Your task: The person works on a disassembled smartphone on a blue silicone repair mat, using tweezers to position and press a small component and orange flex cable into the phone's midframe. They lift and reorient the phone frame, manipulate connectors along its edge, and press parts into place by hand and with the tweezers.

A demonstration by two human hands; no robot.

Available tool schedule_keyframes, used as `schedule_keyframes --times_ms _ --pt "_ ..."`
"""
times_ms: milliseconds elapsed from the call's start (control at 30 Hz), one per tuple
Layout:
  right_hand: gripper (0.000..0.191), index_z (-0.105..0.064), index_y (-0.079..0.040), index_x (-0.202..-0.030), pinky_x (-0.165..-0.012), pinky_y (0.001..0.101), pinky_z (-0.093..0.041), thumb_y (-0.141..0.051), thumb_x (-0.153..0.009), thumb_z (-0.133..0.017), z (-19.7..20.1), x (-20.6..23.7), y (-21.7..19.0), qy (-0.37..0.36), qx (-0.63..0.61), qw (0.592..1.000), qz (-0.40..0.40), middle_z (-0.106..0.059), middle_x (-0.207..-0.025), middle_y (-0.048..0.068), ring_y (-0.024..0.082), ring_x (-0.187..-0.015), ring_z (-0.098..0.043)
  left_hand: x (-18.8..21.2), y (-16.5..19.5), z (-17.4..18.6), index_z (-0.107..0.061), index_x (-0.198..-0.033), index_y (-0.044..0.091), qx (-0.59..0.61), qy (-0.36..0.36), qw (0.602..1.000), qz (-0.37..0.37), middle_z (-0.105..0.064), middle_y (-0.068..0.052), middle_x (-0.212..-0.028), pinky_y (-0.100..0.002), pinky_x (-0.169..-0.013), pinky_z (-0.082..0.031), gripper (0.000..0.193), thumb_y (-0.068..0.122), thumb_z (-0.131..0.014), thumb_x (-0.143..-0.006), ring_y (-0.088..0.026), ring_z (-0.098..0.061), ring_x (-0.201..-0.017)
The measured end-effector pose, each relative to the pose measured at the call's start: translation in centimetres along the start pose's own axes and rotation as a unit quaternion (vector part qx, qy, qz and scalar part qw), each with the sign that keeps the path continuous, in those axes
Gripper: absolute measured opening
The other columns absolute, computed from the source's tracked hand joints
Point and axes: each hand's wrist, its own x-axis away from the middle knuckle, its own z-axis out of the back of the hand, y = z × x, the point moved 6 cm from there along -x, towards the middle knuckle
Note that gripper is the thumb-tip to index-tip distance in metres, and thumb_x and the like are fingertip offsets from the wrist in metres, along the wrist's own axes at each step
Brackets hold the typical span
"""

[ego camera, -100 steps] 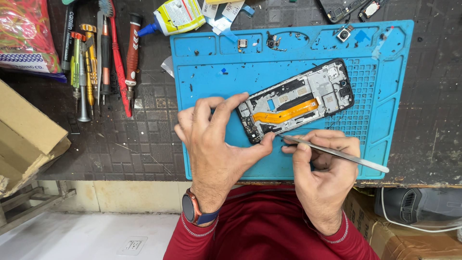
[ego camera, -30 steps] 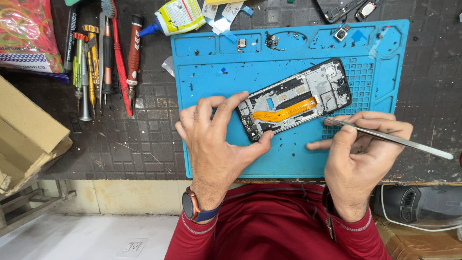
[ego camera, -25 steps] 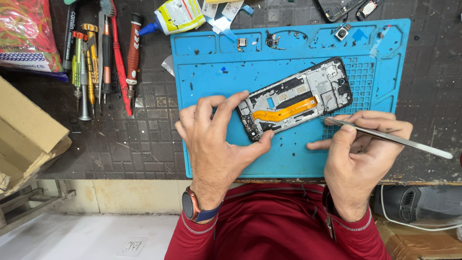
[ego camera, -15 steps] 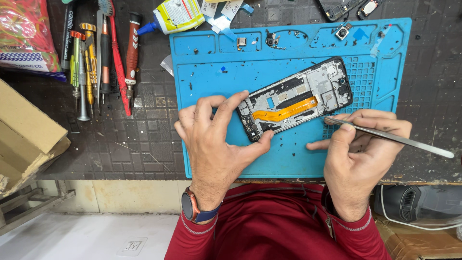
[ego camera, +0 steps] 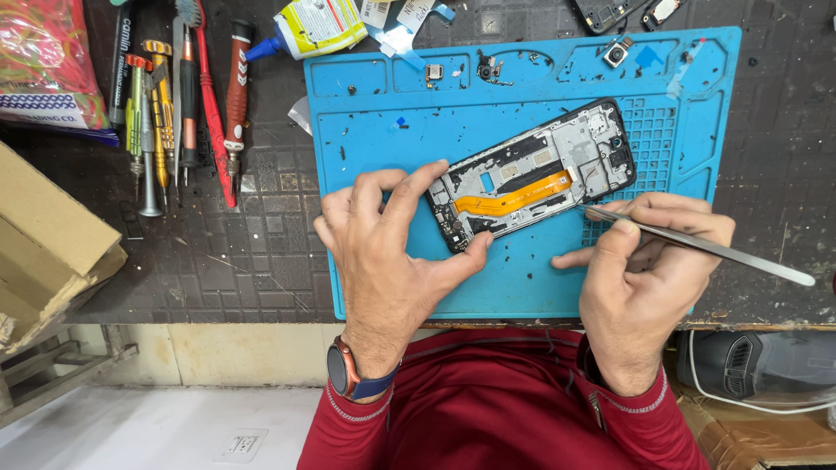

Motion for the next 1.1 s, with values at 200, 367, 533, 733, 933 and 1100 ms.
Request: schedule_keyframes --times_ms 200,367,533,733,933,1100 --pt "0.020 -0.030 0.004 -0.119 -0.068 0.0316 -0.064 0.009 -0.111 -0.047 -0.2 0.1 -0.3 -0.019 -0.001 1.000 0.010 -0.045 -0.122 0.014 0.018 -0.104 -0.067 -0.1 0.1 0.0 -0.069 -0.127 0.020 0.006 -0.001 1.000 0.003 -0.056 -0.004 -0.115 -0.046 -0.099 -0.035 0.072 0.045 -0.094 -0.064 -0.029 -0.045 -0.111" --pt "0.021 -0.029 0.004 -0.118 -0.069 0.0321 -0.063 0.009 -0.109 -0.047 0.0 0.2 0.2 -0.012 -0.010 1.000 -0.001 -0.045 -0.121 0.014 0.018 -0.104 -0.067 0.0 0.0 0.0 -0.069 -0.127 0.020 0.007 -0.003 1.000 0.003 -0.056 -0.004 -0.115 -0.046 -0.099 -0.035 0.072 0.045 -0.093 -0.065 -0.028 -0.045 -0.111" --pt "0.019 -0.032 0.006 -0.118 -0.068 0.0306 -0.063 0.010 -0.113 -0.049 0.0 0.5 0.2 -0.028 0.016 0.999 0.023 -0.047 -0.120 0.015 0.019 -0.100 -0.069 0.0 0.0 0.0 -0.069 -0.128 0.020 0.009 -0.004 1.000 0.001 -0.056 -0.003 -0.114 -0.045 -0.099 -0.035 0.072 0.046 -0.094 -0.065 -0.028 -0.045 -0.111" --pt "0.017 -0.035 0.007 -0.118 -0.068 0.0301 -0.063 0.011 -0.113 -0.051 -0.1 0.6 0.3 -0.044 0.009 0.999 0.022 -0.049 -0.119 0.016 0.020 -0.100 -0.070 0.0 0.0 0.0 -0.069 -0.129 0.020 0.008 0.000 1.000 -0.005 -0.056 -0.004 -0.115 -0.045 -0.099 -0.035 0.073 0.046 -0.093 -0.066 -0.028 -0.045 -0.110" --pt "0.018 -0.034 0.005 -0.120 -0.072 0.0318 -0.064 0.008 -0.114 -0.051 -0.2 1.1 0.3 -0.050 -0.032 0.998 0.038 -0.047 -0.120 0.014 0.020 -0.102 -0.069 0.0 0.1 0.1 -0.068 -0.129 0.019 0.011 0.003 1.000 -0.008 -0.057 -0.003 -0.113 -0.045 -0.098 -0.035 0.072 0.046 -0.093 -0.067 -0.028 -0.046 -0.109" --pt "0.021 -0.034 0.002 -0.123 -0.079 0.0348 -0.065 0.007 -0.113 -0.051 -1.3 2.3 0.1 -0.072 -0.089 0.993 0.032 -0.048 -0.119 0.013 0.020 -0.101 -0.068 -0.1 0.2 0.3 -0.067 -0.131 0.018 0.015 0.002 1.000 -0.014 -0.057 -0.003 -0.112 -0.045 -0.097 -0.035 0.071 0.046 -0.092 -0.070 -0.027 -0.047 -0.109"
